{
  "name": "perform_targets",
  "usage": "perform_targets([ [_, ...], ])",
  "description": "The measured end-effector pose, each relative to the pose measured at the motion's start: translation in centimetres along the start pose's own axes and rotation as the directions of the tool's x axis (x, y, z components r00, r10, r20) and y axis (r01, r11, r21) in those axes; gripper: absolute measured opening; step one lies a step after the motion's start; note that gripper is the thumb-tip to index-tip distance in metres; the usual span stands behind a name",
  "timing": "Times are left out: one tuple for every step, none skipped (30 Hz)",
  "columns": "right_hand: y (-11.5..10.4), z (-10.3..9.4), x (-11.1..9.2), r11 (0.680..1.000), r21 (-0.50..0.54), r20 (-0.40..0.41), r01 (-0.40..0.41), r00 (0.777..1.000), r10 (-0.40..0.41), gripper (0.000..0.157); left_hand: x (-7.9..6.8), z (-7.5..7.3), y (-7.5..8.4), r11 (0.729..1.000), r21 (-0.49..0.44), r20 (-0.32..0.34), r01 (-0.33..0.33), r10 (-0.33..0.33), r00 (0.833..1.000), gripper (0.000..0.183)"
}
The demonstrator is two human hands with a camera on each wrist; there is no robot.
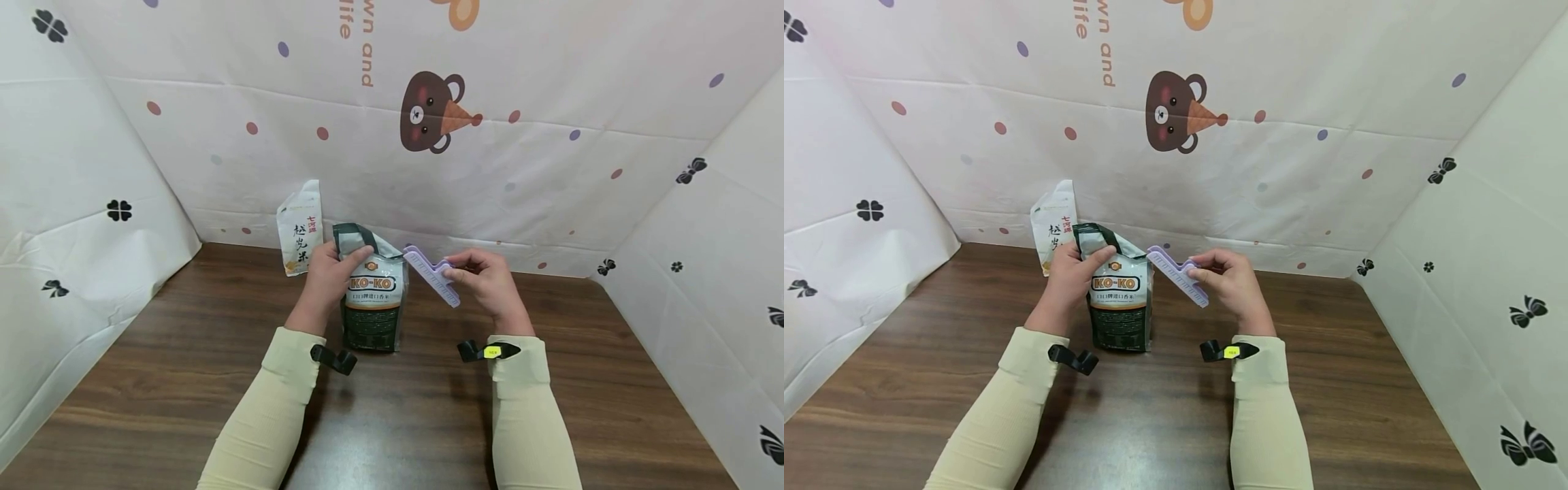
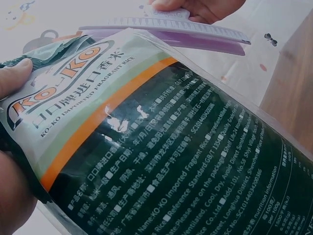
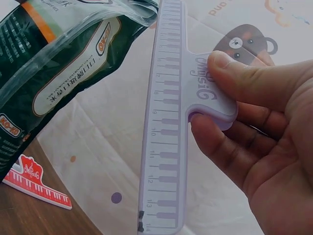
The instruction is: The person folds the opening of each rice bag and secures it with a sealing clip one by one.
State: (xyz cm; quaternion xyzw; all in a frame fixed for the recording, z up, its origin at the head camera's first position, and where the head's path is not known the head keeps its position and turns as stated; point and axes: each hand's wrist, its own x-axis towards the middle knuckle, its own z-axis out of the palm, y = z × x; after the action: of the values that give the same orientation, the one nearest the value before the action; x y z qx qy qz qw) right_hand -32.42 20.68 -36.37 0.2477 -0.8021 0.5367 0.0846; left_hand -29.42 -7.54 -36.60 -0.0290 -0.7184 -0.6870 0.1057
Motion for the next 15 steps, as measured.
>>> perform_targets([
  [-0.04, 0.06, 0.01, 1.000, -0.002, -0.002, -0.002, 1.000, 0.002, 0.024, -0.02, -0.01, 0.02, 1.000, 0.001, 0.000, -0.001, 0.001, 1.000, 0.030],
  [-0.10, 0.11, 0.01, 1.000, -0.003, -0.002, -0.002, 1.000, 0.002, 0.024, -0.03, -0.01, 0.02, 1.000, 0.002, -0.001, -0.002, 0.002, 1.000, 0.030],
  [-0.16, 0.16, 0.01, 1.000, -0.002, -0.003, -0.003, 1.000, 0.003, 0.024, -0.02, -0.02, 0.02, 1.000, 0.005, -0.001, -0.006, 0.006, 1.000, 0.030],
  [-0.18, 0.20, 0.00, 1.000, -0.001, -0.003, -0.001, 1.000, 0.001, 0.024, -0.02, -0.01, 0.02, 1.000, 0.008, -0.001, -0.011, 0.011, 1.000, 0.030],
  [-0.22, 0.24, -0.01, 1.000, -0.001, -0.004, 0.001, 1.000, -0.001, 0.024, -0.03, -0.01, 0.04, 1.000, 0.010, -0.002, -0.016, 0.016, 1.000, 0.030],
  [-0.26, 0.28, -0.01, 1.000, -0.002, -0.004, 0.004, 1.000, -0.004, 0.024, -0.05, 0.00, 0.06, 1.000, 0.012, -0.003, -0.022, 0.022, 1.000, 0.029],
  [-0.24, 0.31, -0.02, 1.000, -0.004, -0.003, 0.007, 1.000, -0.007, 0.024, -0.05, 0.00, 0.03, 0.999, 0.014, -0.002, -0.029, 0.029, 1.000, 0.030],
  [-0.24, 0.35, -0.03, 1.000, 0.000, -0.003, 0.009, 1.000, -0.009, 0.024, -0.05, 0.01, 0.03, 0.999, 0.015, -0.003, -0.036, 0.036, 0.999, 0.029],
  [-0.25, 0.38, -0.04, 1.000, 0.005, -0.004, 0.009, 1.000, -0.009, 0.023, -0.04, 0.02, 0.02, 0.999, 0.018, -0.003, -0.042, 0.042, 0.999, 0.029],
  [-0.26, 0.40, -0.05, 1.000, 0.011, -0.005, 0.009, 1.000, -0.009, 0.023, -0.05, 0.03, 0.03, 0.999, 0.017, -0.003, -0.047, 0.047, 0.999, 0.029],
  [-0.29, 0.43, -0.05, 1.000, 0.016, -0.006, 0.007, 1.000, -0.007, 0.024, -0.06, 0.02, 0.03, 0.999, 0.016, -0.002, -0.049, 0.049, 0.999, 0.028],
  [-0.33, 0.45, -0.06, 1.000, 0.023, -0.006, 0.005, 1.000, -0.005, 0.024, -0.04, 0.02, 0.01, 0.999, 0.016, -0.002, -0.052, 0.052, 0.999, 0.028],
  [-0.32, 0.48, -0.06, 1.000, 0.031, -0.007, 0.002, 1.000, -0.002, 0.024, -0.03, 0.02, 0.01, 0.998, 0.018, -0.001, -0.055, 0.055, 0.999, 0.028],
  [-0.37, 0.51, -0.06, 0.999, 0.035, -0.008, 0.001, 1.000, 0.000, 0.024, -0.02, 0.02, 0.02, 0.998, 0.019, -0.002, -0.056, 0.056, 0.998, 0.027],
  [-0.39, 0.55, -0.06, 0.999, 0.039, -0.009, 0.000, 1.000, 0.001, 0.024, 0.01, 0.01, 0.00, 0.998, 0.022, 0.000, -0.060, 0.060, 0.998, 0.028],
])
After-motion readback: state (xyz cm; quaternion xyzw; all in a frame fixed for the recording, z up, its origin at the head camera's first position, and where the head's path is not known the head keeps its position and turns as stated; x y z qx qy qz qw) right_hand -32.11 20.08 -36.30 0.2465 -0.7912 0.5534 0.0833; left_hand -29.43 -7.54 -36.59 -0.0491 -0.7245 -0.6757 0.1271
